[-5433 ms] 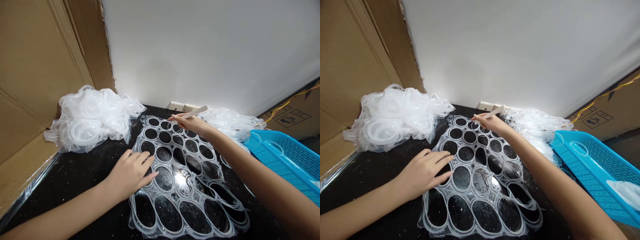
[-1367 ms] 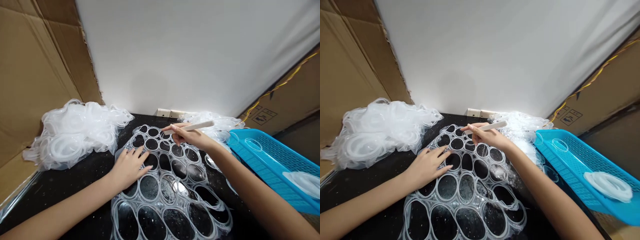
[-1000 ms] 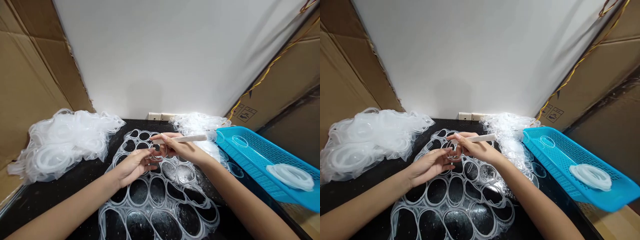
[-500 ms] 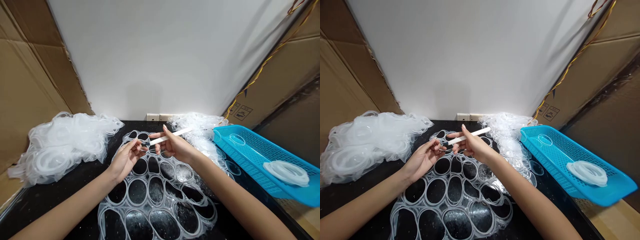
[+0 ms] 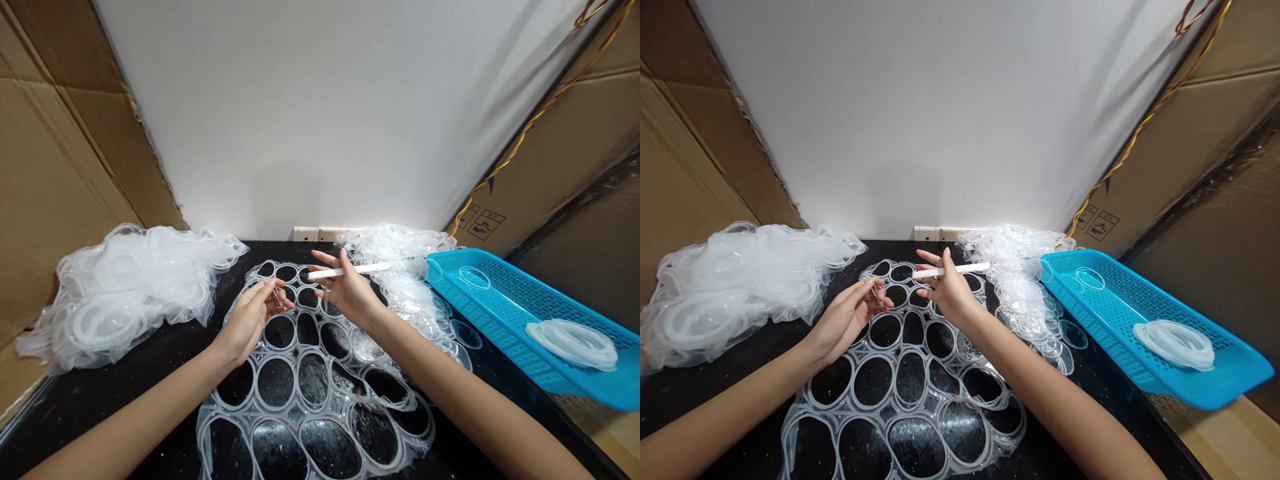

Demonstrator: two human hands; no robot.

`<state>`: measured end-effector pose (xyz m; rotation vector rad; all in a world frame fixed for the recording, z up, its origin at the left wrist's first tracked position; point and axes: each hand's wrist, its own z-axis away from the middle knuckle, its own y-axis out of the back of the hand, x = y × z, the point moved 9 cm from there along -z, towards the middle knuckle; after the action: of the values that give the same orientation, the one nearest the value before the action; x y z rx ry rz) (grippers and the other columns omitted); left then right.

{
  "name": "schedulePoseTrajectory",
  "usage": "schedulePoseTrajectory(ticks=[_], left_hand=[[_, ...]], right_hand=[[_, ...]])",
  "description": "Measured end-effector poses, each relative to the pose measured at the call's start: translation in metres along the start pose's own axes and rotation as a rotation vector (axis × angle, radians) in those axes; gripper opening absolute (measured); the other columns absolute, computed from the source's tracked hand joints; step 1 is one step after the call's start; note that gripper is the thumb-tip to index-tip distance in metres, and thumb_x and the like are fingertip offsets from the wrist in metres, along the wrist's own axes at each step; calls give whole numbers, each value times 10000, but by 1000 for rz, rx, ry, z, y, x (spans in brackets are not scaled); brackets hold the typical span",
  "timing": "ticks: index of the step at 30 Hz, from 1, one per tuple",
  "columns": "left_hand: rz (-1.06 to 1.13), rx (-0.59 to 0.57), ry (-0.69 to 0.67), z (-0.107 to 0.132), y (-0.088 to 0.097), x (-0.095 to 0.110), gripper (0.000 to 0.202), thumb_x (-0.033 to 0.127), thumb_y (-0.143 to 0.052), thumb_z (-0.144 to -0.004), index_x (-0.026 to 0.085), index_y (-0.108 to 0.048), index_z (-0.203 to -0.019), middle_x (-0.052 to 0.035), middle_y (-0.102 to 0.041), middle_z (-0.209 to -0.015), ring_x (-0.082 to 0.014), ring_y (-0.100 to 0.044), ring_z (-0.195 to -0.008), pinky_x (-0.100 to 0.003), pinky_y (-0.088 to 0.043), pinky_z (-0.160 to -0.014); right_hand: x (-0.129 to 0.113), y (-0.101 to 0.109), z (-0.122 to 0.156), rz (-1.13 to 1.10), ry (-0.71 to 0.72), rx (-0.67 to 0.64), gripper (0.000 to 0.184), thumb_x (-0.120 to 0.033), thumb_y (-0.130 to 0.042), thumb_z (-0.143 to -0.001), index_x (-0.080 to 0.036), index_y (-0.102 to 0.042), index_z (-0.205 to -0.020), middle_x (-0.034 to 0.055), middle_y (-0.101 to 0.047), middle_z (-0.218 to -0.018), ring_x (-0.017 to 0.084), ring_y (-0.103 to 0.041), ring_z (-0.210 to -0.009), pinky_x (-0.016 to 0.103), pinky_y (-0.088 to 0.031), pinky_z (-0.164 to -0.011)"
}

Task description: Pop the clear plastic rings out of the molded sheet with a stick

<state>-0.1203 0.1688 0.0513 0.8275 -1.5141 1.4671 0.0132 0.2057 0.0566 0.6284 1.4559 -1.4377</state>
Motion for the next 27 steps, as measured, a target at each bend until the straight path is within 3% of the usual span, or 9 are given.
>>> schedulePoseTrajectory(ticks=[3,6,10,14,17,20,22,24,27], left_hand=[[-139,-130,100,7,-16,-2,187,318,-621,-750,139,-650,-799,-14,-620,-690,-158,-623,-643,-270,-467,-684],[-311,-283,159,15,-31,-2,212,330,-578,-781,156,-676,-852,-36,-658,-727,-172,-627,-686,-277,-447,-694],[-628,-475,115,26,-45,-5,243,320,-472,-844,219,-671,-939,-31,-684,-789,-169,-615,-780,-276,-427,-739],[-896,-425,-47,29,-44,5,243,341,-480,-841,245,-687,-923,-39,-693,-905,-207,-608,-875,-323,-426,-807],[-1049,-308,-246,32,-42,30,271,358,-494,-835,269,-648,-1040,-32,-657,-1065,-222,-573,-1001,-358,-405,-888],[-1165,-217,-420,40,-40,49,323,362,-456,-857,252,-594,-1127,-29,-608,-1166,-213,-526,-1097,-368,-376,-953],[-1307,-256,-468,49,-41,38,357,352,-422,-873,220,-558,-1175,-47,-590,-1194,-209,-523,-1110,-366,-386,-957],[-1522,-367,-472,60,-41,9,391,350,-424,-871,178,-533,-1205,-83,-575,-1209,-231,-528,-1108,-380,-415,-931],[-1824,-430,-515,77,-33,-32,469,427,-470,-844,146,-526,-1215,-121,-545,-1232,-310,-507,-1123,-449,-436,-885]], right_hand=[[6,-11,5,-44,-3,-79,511,-578,-269,-873,-249,-530,-1163,101,-546,-1050,167,-546,-870,299,-476,-680],[18,-21,11,-61,-58,-128,538,-602,-211,-868,-295,-468,-1227,107,-518,-1128,188,-539,-907,324,-483,-670],[23,-36,18,-105,-69,-202,539,-585,-142,-882,-313,-391,-1276,100,-523,-1156,188,-540,-952,317,-484,-675],[12,-34,18,-138,-19,-185,512,-555,-137,-896,-319,-367,-1287,82,-554,-1101,155,-557,-847,277,-473,-641],[-13,-14,11,35,82,-103,532,-576,-157,-885,-317,-416,-1271,68,-590,-871,133,-501,-633,227,-363,-444],[-47,10,4,219,207,-40,618,-644,-169,-847,-276,-488,-1226,19,-496,-601,112,-387,-477,230,-244,-380],[-66,23,2,333,297,21,689,-680,-181,-821,-209,-570,-1139,-5,-439,-527,91,-309,-419,235,-211,-378],[-73,26,3,469,361,49,636,-657,-278,-820,-171,-635,-1022,5,-490,-549,77,-306,-418,235,-225,-390],[-45,2,6,725,302,-124,381,-502,-484,-819,-188,-680,-910,44,-629,-699,90,-454,-524,228,-322,-454]])
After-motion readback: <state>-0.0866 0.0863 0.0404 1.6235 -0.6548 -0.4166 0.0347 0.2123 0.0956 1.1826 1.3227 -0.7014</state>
